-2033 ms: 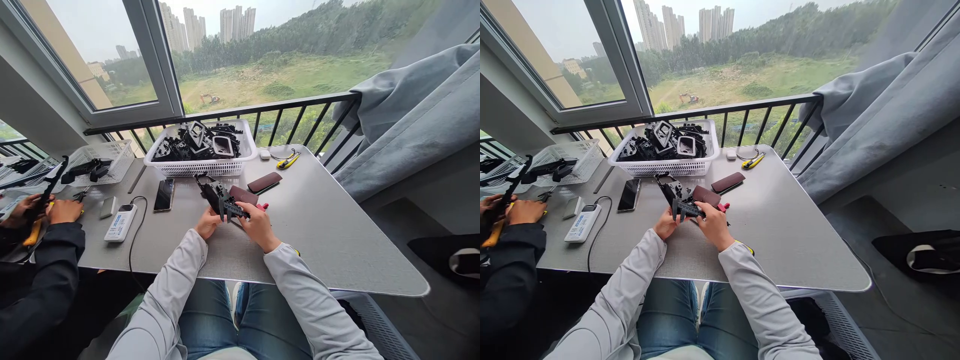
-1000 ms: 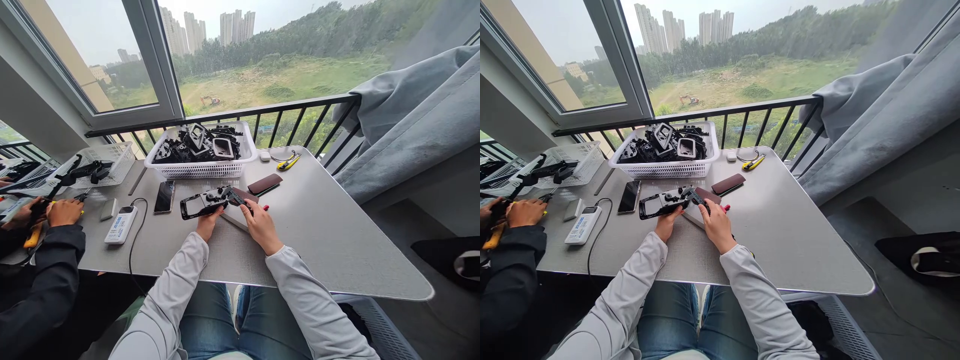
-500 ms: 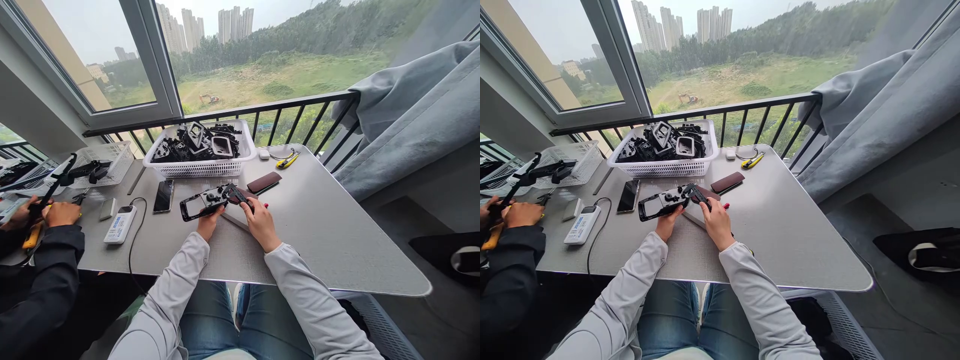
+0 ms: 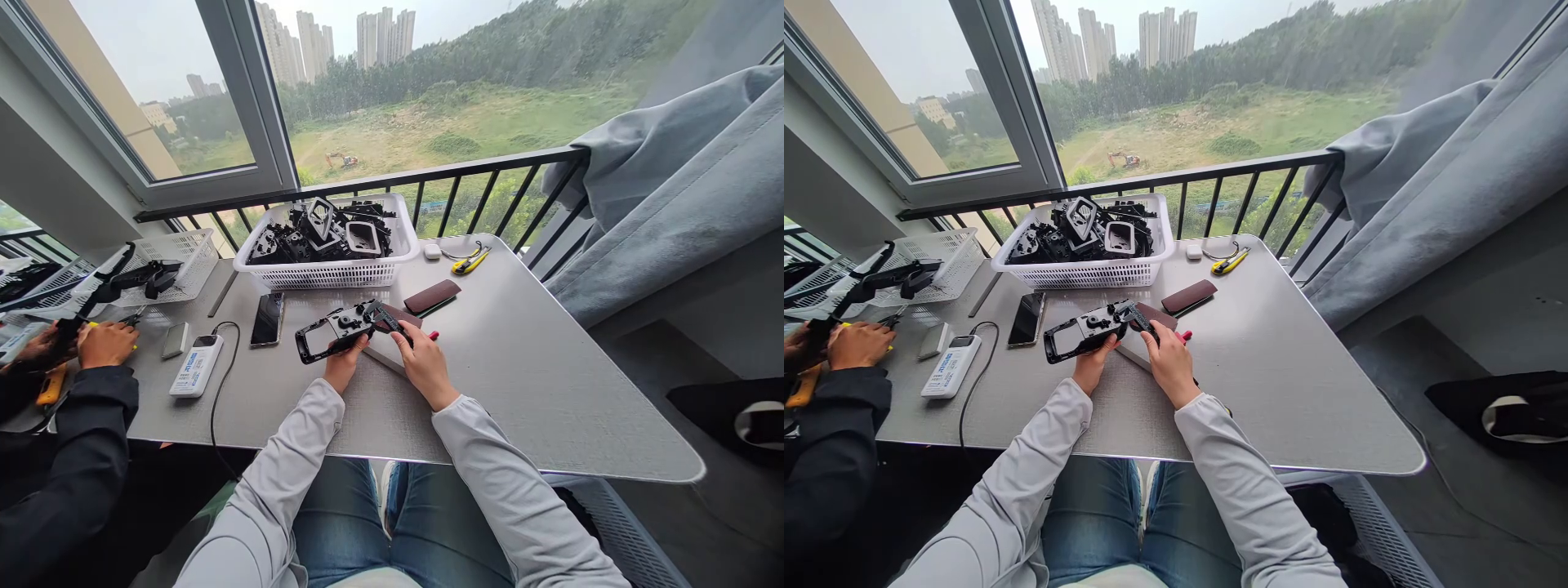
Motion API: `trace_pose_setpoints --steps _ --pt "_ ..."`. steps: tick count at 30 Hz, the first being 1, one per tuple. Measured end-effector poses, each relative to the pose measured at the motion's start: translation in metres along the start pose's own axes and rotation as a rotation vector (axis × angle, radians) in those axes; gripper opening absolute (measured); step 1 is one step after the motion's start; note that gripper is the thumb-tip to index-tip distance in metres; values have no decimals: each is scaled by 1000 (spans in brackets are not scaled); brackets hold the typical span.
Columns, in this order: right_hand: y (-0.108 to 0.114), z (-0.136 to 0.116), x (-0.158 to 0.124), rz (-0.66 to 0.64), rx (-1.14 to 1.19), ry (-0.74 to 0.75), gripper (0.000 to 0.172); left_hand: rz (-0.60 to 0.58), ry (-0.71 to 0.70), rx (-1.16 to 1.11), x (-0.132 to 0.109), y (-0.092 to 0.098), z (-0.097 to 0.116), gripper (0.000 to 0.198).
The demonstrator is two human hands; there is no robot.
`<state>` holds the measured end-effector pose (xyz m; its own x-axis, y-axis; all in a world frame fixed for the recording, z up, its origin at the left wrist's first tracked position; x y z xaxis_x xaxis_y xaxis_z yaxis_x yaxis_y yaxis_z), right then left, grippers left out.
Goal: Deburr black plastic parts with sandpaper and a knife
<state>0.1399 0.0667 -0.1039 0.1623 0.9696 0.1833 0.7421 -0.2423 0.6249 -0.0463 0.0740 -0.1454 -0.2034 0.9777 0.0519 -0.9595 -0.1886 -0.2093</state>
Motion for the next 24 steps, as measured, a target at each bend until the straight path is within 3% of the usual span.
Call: trace_pose_setpoints --steps 9,24 --pt "6 -4 -2 57 7 32 40 13 17 156 -4 1 10 19" --pt "4 -4 0 -1 -56 18 37 -19 -50 203 -4 -3 16 20"
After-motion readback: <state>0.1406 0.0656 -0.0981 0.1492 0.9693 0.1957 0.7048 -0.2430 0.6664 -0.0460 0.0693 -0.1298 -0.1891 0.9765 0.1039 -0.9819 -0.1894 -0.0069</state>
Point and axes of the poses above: each hand's wrist, its own x-axis towards the middle knuckle, its own y-axis out of the back of the hand, z = x × y, the point moved 9 cm from there along x, towards the middle knuckle, and after that the axes turned 6 degrees about -y, right-handed, at the moved point
